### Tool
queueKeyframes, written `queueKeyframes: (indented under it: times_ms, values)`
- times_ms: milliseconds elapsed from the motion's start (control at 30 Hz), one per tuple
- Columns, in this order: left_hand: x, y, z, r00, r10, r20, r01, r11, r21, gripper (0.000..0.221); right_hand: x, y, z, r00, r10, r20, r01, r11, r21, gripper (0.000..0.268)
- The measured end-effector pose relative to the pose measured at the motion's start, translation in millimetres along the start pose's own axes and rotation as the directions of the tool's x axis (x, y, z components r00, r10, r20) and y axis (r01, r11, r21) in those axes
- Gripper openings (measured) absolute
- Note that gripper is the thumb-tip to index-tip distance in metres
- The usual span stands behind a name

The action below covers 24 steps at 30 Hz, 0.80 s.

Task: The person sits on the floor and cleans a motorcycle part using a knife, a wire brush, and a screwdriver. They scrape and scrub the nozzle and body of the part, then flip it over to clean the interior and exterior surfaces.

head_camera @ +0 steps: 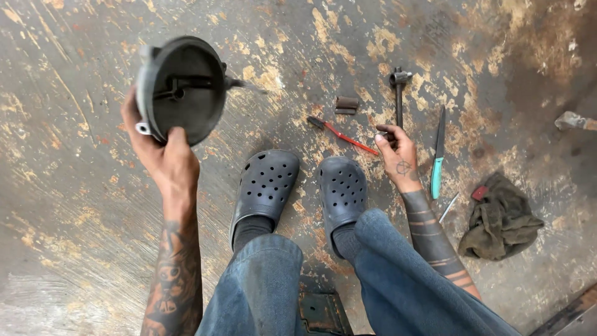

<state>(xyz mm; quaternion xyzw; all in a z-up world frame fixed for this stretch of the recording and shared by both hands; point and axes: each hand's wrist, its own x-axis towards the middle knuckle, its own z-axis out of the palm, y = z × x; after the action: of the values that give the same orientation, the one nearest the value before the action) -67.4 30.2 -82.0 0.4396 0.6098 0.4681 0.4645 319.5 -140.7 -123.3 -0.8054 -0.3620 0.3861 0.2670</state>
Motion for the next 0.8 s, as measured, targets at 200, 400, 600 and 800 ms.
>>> queueKeyframes:
  times_ms: [200,400,600,800]
  values:
    - [11.3,-37.2,20.7,0.741,0.576,0.346,-0.672,0.633,0.385,0.073,2.9,27.7,-1.4,0.980,0.198,-0.031,-0.170,0.905,0.389,0.025]
    - [-3.7,-26.1,75.5,0.536,0.654,0.533,-0.834,0.313,0.455,0.034,5.1,23.9,3.3,0.968,0.249,0.030,-0.224,0.803,0.552,0.030]
    - [-31.2,-37.3,124.4,0.384,0.686,0.618,-0.922,0.259,0.286,0.023,9.1,-24.0,24.4,0.955,0.145,0.259,-0.265,0.810,0.523,0.043]
    - [-58.8,-55.7,140.9,0.366,0.666,0.650,-0.926,0.194,0.323,0.018,31.4,-35.6,70.3,0.889,0.145,0.434,-0.414,0.658,0.629,0.054]
